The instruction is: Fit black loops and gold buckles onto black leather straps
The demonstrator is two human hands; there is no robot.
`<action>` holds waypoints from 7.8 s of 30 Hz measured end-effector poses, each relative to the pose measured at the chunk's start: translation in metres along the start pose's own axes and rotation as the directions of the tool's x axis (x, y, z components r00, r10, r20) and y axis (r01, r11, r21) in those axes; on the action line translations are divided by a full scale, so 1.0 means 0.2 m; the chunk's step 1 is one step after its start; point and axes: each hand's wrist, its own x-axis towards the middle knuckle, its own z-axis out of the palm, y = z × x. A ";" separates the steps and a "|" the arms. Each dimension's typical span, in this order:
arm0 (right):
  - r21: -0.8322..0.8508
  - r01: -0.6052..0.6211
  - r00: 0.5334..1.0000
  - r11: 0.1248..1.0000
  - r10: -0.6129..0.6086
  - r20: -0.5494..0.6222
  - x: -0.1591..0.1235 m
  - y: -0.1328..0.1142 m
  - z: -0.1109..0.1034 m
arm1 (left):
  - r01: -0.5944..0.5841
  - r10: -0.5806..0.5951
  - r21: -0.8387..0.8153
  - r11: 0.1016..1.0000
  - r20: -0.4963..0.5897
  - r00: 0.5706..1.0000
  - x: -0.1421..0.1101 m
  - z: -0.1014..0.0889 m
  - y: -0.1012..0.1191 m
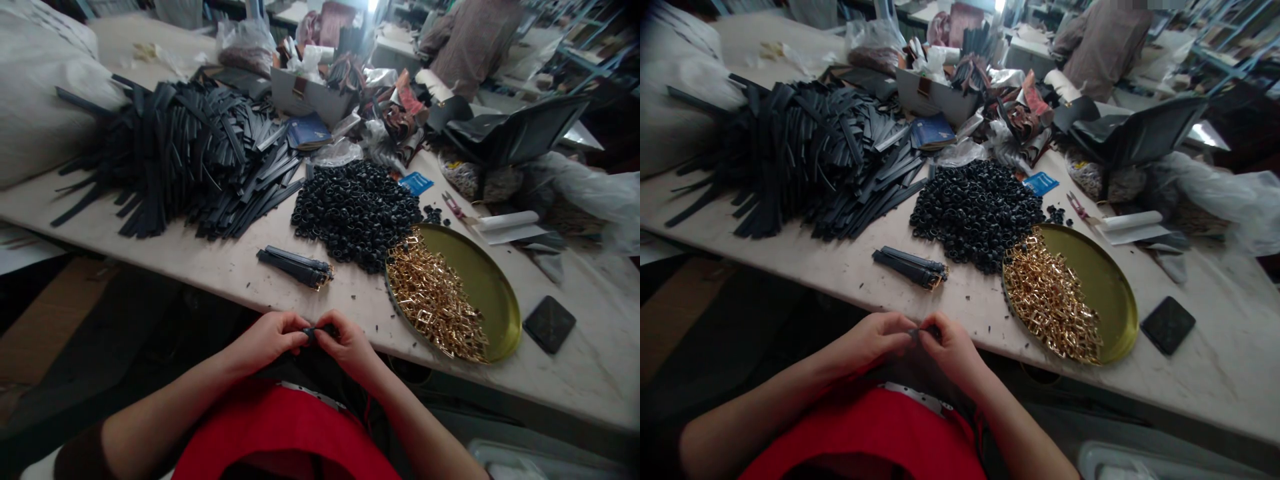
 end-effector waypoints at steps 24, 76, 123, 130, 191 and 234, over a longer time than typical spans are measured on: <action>0.040 0.027 0.979 0.999 -0.019 -0.203 -0.12 0.09 0.14 | -0.060 0.012 0.379 0.923 0.129 0.992 -0.04 0.02 -0.03; -0.795 0.323 0.777 0.513 -0.623 -0.086 0.56 0.05 0.17 | 0.141 0.578 0.875 0.464 -0.419 0.700 0.85 -0.79 0.41; 0.840 0.012 0.966 0.543 0.211 -0.150 0.44 -0.22 -0.02 | -0.347 0.344 0.054 0.936 -0.338 0.876 0.12 -0.16 0.15; 0.873 -0.039 0.974 0.486 0.214 -0.076 0.32 -0.22 -0.05 | -0.288 0.407 0.337 0.897 -0.368 0.836 0.03 -0.08 0.15; -0.864 -0.205 0.904 0.460 -0.250 -0.347 0.17 -0.01 -0.62 | -0.371 0.388 0.179 0.911 -0.074 0.919 0.08 0.07 0.14; 0.804 0.048 0.935 0.592 0.256 -0.245 0.11 -0.08 -0.08 | -0.333 0.385 0.282 0.900 -0.156 0.909 0.08 0.06 0.16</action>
